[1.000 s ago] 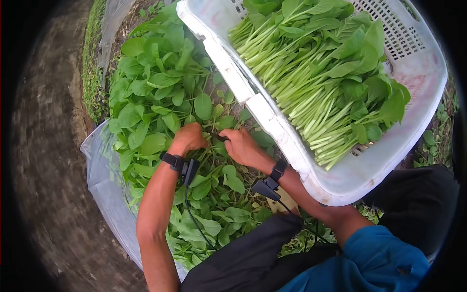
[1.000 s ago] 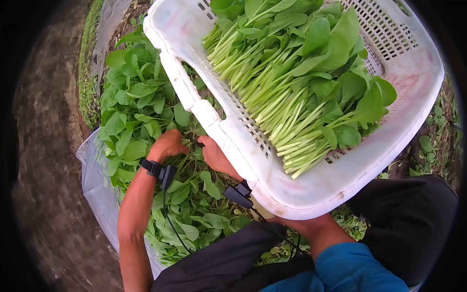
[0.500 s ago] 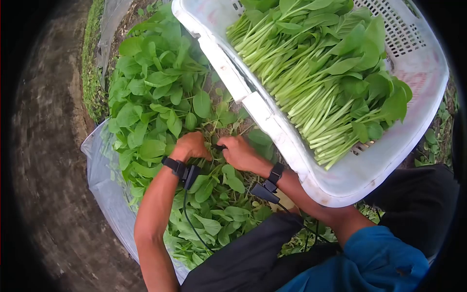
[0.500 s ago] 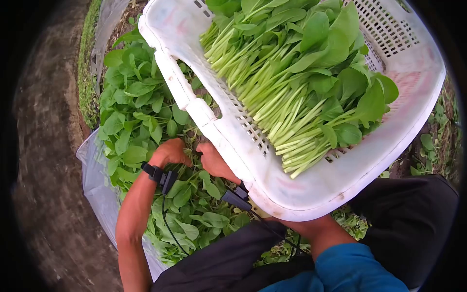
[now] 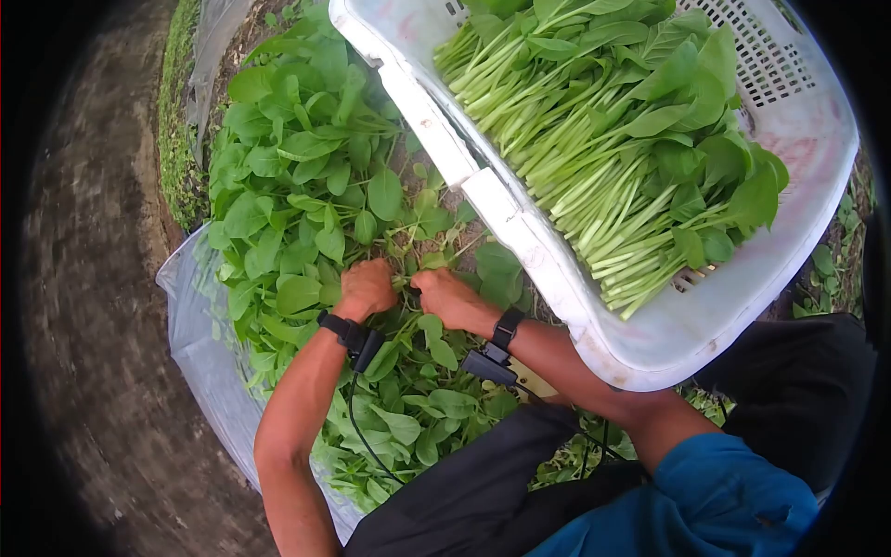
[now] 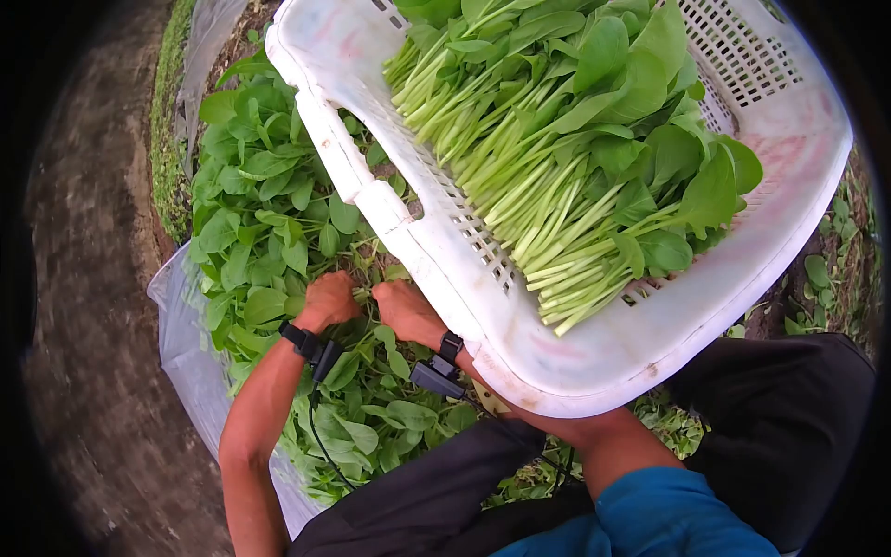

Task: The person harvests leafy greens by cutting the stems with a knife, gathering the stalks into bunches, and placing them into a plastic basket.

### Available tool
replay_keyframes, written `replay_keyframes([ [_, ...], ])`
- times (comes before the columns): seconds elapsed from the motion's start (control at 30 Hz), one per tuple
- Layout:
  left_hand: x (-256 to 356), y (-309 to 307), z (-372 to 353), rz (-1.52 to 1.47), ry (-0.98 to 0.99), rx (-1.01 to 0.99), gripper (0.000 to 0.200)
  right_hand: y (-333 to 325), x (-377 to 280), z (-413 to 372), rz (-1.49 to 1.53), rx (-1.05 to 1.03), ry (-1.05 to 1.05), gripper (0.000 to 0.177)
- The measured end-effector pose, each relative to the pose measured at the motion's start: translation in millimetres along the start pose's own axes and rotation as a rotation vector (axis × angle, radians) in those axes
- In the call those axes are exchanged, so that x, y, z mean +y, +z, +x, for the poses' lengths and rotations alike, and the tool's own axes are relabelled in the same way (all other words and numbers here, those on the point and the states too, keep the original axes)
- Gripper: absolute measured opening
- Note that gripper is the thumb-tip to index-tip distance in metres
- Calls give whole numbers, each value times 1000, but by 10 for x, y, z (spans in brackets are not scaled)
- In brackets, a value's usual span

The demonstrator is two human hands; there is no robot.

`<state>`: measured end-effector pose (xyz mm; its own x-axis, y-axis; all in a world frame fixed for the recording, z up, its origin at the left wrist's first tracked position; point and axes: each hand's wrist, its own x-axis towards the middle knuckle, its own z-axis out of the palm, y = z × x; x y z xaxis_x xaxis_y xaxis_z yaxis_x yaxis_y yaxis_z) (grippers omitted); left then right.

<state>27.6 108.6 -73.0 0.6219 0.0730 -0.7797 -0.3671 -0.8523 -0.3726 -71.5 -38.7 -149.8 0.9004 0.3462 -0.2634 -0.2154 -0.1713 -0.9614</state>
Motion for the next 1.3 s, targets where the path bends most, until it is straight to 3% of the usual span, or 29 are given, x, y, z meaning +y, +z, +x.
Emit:
replay_keyframes([
  [0.1,-113,-51,-51,-60,47,103,50,46,65,50,-49,-59,-59,27],
  [0.2,-250,-388,-174,-177,115,34,50,-223,71,-190,-64,203,-47,19],
  [0.23,-291,-501,-243,-179,116,39,50,-257,137,-213,-68,205,-51,19],
  [0.3,-327,-738,-436,-585,206,-42,39,-285,286,-199,891,186,228,19],
  [0.33,-200,-893,-675,-680,238,60,25,-111,526,-50,1107,203,131,24],
  [0.37,-150,-987,-784,-674,241,65,25,-240,293,-75,1109,207,124,24],
  [0.43,-62,-1129,-973,-612,258,128,26,-752,-612,-320,701,174,144,26],
  [0.47,57,-1216,-1130,-616,268,186,24,-884,-864,-414,886,141,137,28],
  [0.63,372,-1291,-1624,-358,325,447,23,-897,-686,-448,825,32,153,22],
  [0.7,511,-1243,-1809,-200,367,698,20,-694,-181,-383,9,464,-151,16],
  [0.73,604,-1329,-1947,-202,308,585,18,-678,-83,-387,-143,570,-189,16],
  [0.83,870,-1334,-2151,-261,382,665,16,-589,-10,-503,-39,583,-146,21],
  [1.0,733,-1020,-1514,-266,394,531,21,-436,-183,-678,18,495,-201,31],
  [1.07,543,-855,-1160,-457,158,265,26,-469,-186,-750,-2,-71,67,39],
  [1.17,259,-96,-565,-267,132,150,39,-403,-10,-847,31,-77,49,44],
  [1.2,278,3,-537,-272,134,141,39,-364,4,-845,36,34,-62,43],
  [1.3,262,236,-497,-143,81,15,48,-329,-30,-720,36,-62,-30,43],
])
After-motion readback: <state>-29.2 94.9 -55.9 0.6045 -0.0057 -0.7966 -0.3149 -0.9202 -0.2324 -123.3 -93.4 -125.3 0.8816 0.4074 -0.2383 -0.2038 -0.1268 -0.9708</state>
